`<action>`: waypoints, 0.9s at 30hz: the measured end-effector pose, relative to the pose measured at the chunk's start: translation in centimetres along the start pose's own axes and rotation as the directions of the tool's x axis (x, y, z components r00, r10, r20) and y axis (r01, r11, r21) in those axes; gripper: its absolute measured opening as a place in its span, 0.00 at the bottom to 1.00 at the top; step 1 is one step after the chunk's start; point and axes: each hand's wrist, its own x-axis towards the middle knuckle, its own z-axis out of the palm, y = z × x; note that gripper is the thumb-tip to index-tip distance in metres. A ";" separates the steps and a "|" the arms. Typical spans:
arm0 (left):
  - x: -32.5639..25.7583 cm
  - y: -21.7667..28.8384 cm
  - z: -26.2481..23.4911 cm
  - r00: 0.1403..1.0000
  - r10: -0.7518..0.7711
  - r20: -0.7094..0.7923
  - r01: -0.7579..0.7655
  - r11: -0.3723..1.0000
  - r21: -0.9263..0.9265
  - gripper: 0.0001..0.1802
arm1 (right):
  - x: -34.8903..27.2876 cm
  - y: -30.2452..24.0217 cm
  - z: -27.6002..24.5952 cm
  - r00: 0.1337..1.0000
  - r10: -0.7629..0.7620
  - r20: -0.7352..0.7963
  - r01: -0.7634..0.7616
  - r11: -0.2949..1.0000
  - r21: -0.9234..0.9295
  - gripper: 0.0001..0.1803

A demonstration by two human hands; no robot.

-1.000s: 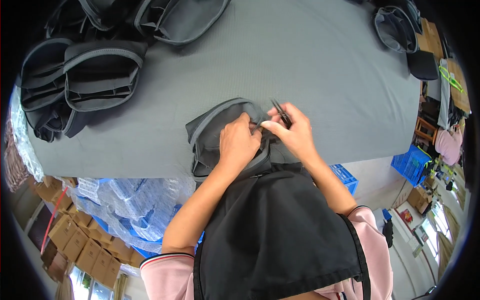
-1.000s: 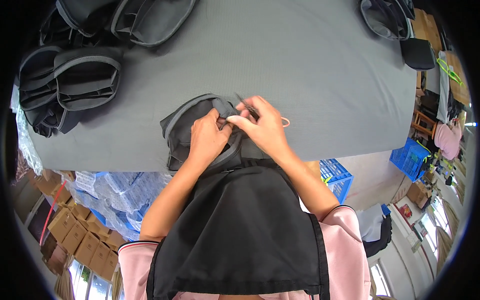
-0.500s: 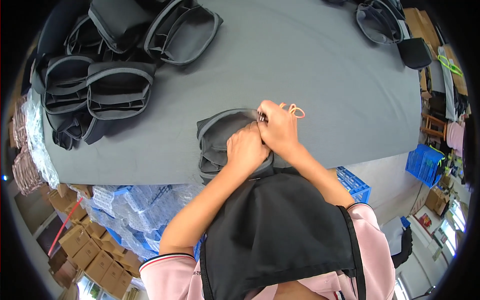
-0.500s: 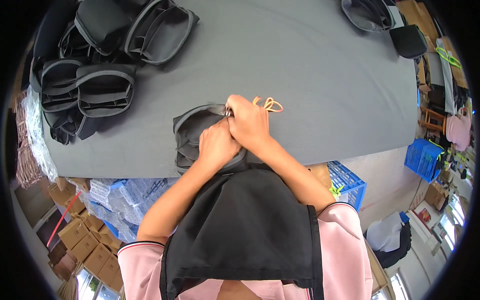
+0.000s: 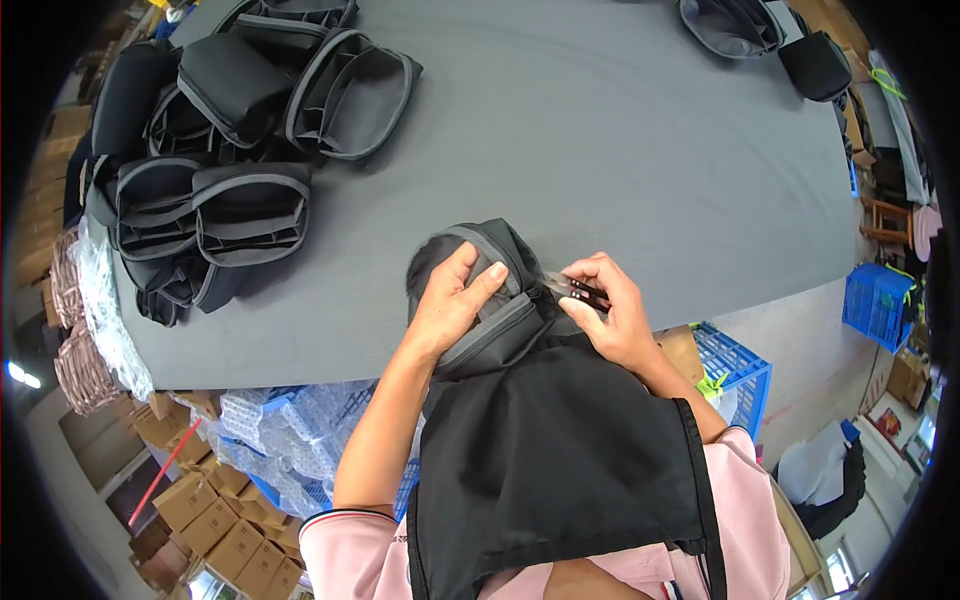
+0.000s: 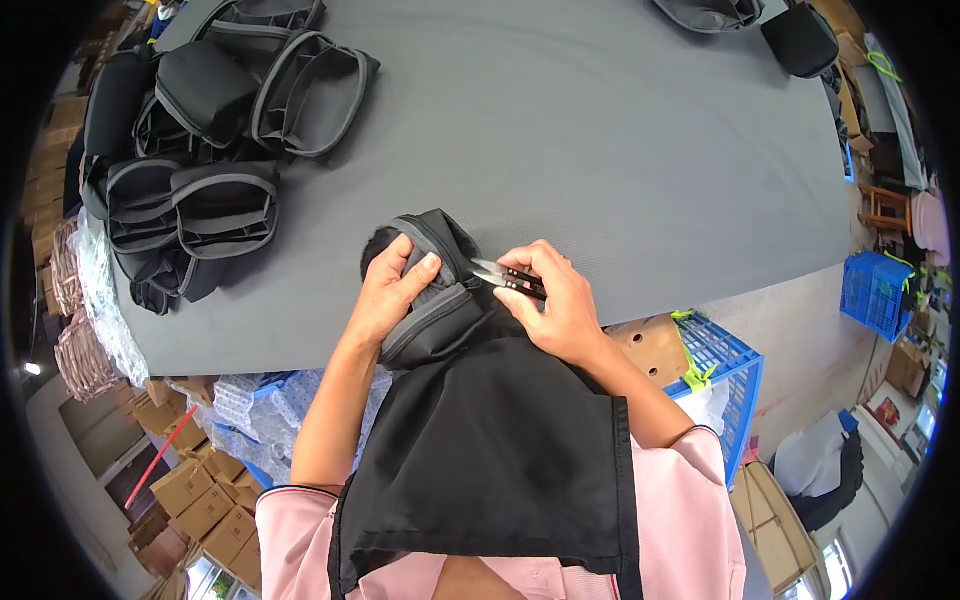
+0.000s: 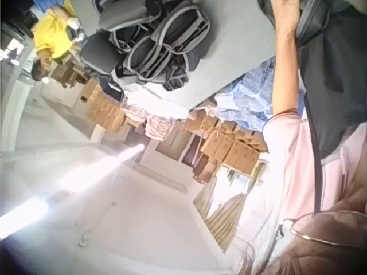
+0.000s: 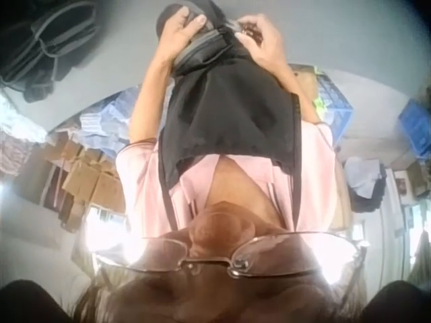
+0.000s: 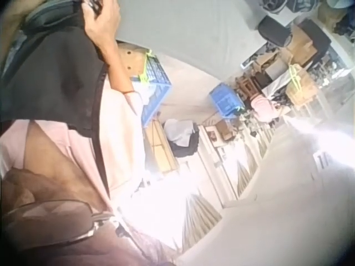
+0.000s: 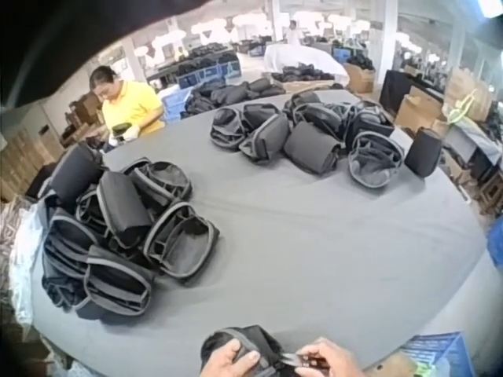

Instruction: Trimming threads and excess material from black fabric components using snips.

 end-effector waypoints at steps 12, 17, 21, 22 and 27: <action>-1.3 -0.2 -0.4 0.999 0.031 0.037 -0.032 0.999 0.014 0.12 | 1.9 -1.0 -0.9 0.948 -0.270 0.165 0.295 0.943 -0.151 0.13; -1.6 0.1 -0.4 0.999 0.009 0.050 -0.007 0.999 -0.031 0.13 | 2.0 -1.0 -0.8 0.935 -0.321 0.152 0.345 0.922 -0.175 0.12; -1.5 0.0 -0.5 0.998 0.014 0.069 -0.011 0.999 -0.046 0.14 | 2.1 -0.7 -1.0 0.893 -0.420 0.162 0.448 0.865 -0.228 0.10; -1.5 0.0 -0.5 0.997 0.019 0.069 -0.016 0.999 -0.047 0.14 | 2.1 -0.7 -1.1 0.893 -0.415 0.175 0.447 0.863 -0.234 0.10; -1.6 -0.2 -0.7 0.999 0.035 0.040 -0.032 0.997 -0.073 0.15 | 1.5 -0.7 -1.8 0.947 -0.251 0.202 0.263 0.964 -0.035 0.11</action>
